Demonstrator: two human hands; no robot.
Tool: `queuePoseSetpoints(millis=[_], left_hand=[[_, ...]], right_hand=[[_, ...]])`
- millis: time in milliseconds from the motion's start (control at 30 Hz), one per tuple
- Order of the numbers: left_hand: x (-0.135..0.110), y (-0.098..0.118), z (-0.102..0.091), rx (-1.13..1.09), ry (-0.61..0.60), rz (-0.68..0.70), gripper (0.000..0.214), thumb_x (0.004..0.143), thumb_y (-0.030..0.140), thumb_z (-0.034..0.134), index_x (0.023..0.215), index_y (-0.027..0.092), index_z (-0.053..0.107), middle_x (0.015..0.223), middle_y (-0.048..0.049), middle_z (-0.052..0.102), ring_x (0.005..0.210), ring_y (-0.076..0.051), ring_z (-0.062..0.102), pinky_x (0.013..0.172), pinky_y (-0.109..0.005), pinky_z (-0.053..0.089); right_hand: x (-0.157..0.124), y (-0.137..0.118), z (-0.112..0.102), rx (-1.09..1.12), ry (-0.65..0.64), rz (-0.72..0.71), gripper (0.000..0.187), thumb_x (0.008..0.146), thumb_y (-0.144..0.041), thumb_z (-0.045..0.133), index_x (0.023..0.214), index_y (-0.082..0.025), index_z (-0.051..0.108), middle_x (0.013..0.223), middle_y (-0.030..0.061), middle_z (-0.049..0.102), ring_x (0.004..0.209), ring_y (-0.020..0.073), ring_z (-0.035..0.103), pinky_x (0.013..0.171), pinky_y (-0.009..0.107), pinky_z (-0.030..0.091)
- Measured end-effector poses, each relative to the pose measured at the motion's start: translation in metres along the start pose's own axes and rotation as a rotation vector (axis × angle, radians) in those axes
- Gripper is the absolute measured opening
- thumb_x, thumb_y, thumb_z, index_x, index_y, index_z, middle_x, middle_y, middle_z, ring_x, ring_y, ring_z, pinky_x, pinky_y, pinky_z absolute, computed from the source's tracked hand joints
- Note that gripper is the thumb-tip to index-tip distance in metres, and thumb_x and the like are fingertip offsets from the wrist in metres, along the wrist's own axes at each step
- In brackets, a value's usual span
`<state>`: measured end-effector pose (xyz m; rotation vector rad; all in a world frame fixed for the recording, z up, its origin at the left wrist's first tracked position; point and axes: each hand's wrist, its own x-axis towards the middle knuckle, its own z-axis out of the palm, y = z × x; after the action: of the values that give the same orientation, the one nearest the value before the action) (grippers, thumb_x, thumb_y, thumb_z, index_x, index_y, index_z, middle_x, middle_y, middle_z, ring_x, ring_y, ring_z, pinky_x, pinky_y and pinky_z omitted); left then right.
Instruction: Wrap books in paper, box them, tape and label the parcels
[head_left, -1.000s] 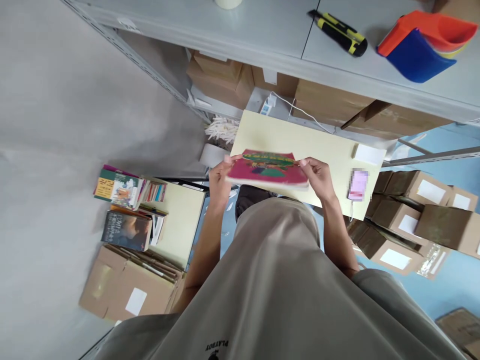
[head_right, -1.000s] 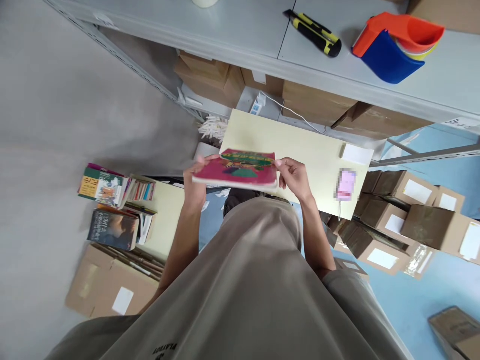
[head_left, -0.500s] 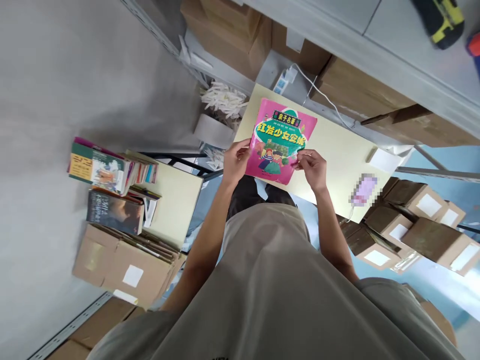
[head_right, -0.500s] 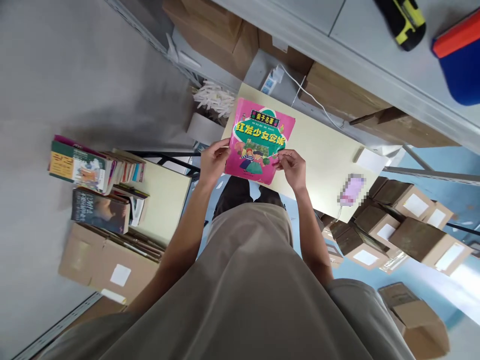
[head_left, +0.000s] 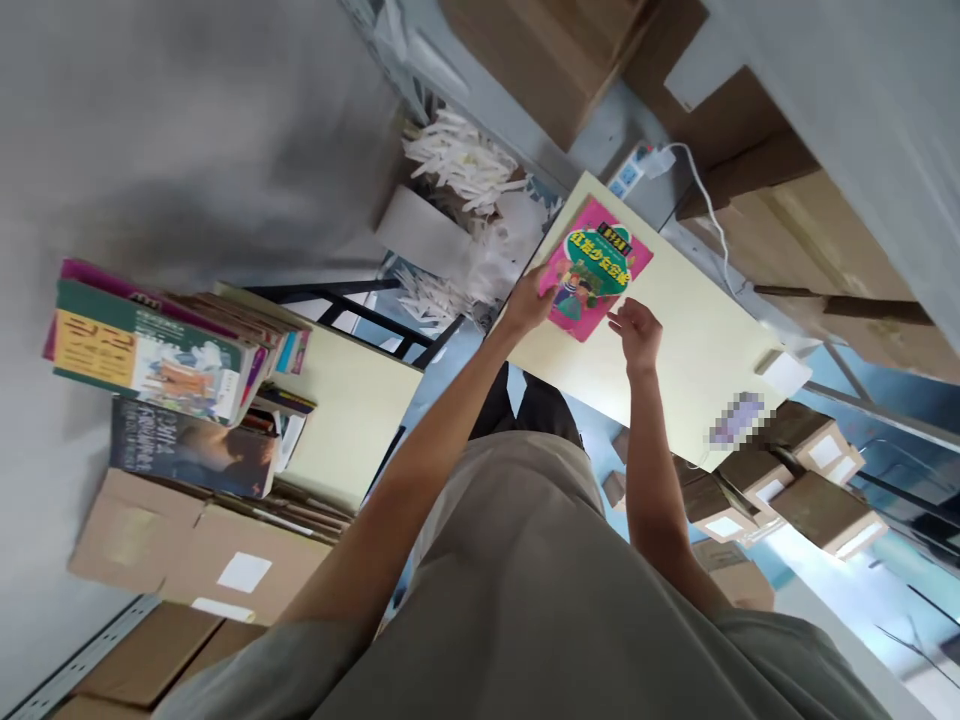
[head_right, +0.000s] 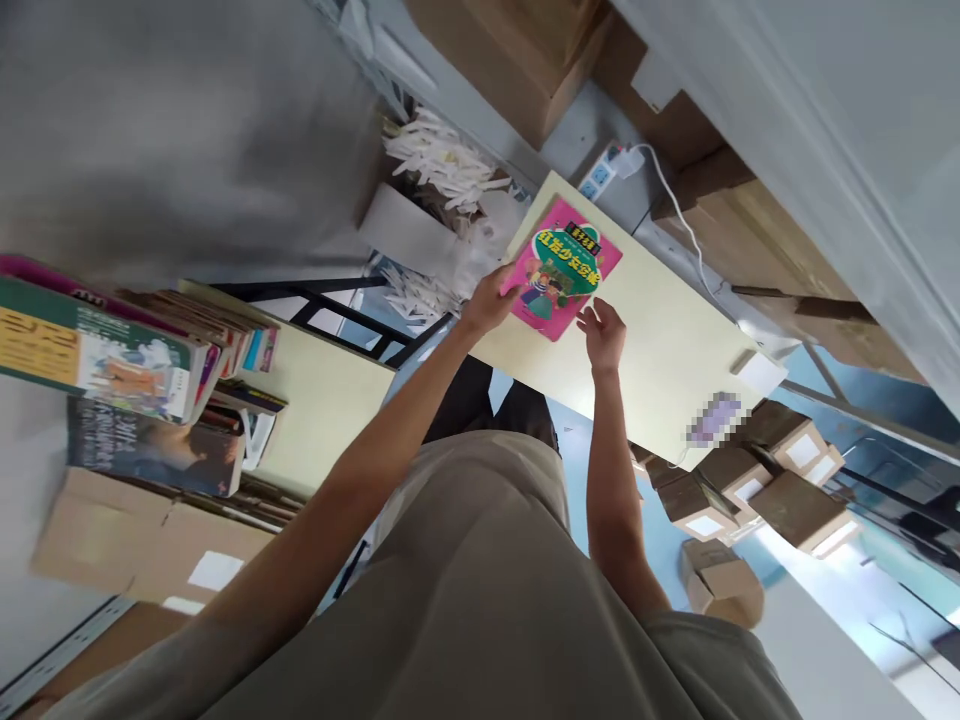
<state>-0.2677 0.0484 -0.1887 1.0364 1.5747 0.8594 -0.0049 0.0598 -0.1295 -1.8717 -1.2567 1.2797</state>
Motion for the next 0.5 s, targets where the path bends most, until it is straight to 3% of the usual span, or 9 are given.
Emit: queuePoseSetpoints(millis=[100, 200, 367, 500], left_hand=[[-0.023, -0.024, -0.026, 0.012, 0.042, -0.12, 0.046, 0.108, 0.034, 0.07, 0.151, 0.018, 0.075, 0.165, -0.0189, 0.072, 0.158, -0.037, 0.067, 0.136, -0.053, 0.051], [-0.047, -0.059, -0.062, -0.012, 0.104, -0.31, 0.043, 0.107, 0.033, 0.068, 0.147, 0.019, 0.076, 0.159, -0.0205, 0.075, 0.153, -0.038, 0.071, 0.131, -0.055, 0.056], [-0.051, -0.12, -0.103, -0.097, 0.217, -0.572, 0.036, 0.1, 0.022, 0.07, 0.134, 0.02, 0.08, 0.15, -0.0195, 0.081, 0.148, -0.038, 0.074, 0.131, -0.055, 0.056], [-0.027, -0.151, -0.113, -0.162, 0.268, -0.623, 0.038, 0.1, 0.018, 0.066, 0.136, 0.017, 0.08, 0.146, -0.0192, 0.082, 0.144, -0.033, 0.077, 0.13, -0.049, 0.057]], right_hand=[[-0.007, -0.013, 0.024, -0.112, 0.043, -0.015, 0.05, 0.096, -0.064, 0.076, 0.123, -0.022, 0.077, 0.123, 0.0142, 0.085, 0.095, 0.028, 0.09, 0.088, 0.047, 0.076], [-0.006, -0.034, 0.068, -0.18, -0.024, -0.058, 0.043, 0.102, -0.063, 0.073, 0.119, -0.023, 0.079, 0.115, 0.0114, 0.087, 0.084, 0.0248, 0.088, 0.082, 0.043, 0.076], [0.035, -0.047, 0.184, -0.136, -0.251, -0.06, 0.036, 0.106, -0.057, 0.074, 0.124, -0.025, 0.078, 0.117, 0.0089, 0.085, 0.092, 0.0224, 0.088, 0.088, 0.04, 0.076], [0.095, -0.025, 0.283, -0.177, -0.375, 0.141, 0.029, 0.106, -0.041, 0.076, 0.13, -0.025, 0.074, 0.12, 0.0066, 0.083, 0.099, 0.0211, 0.087, 0.097, 0.041, 0.075]])
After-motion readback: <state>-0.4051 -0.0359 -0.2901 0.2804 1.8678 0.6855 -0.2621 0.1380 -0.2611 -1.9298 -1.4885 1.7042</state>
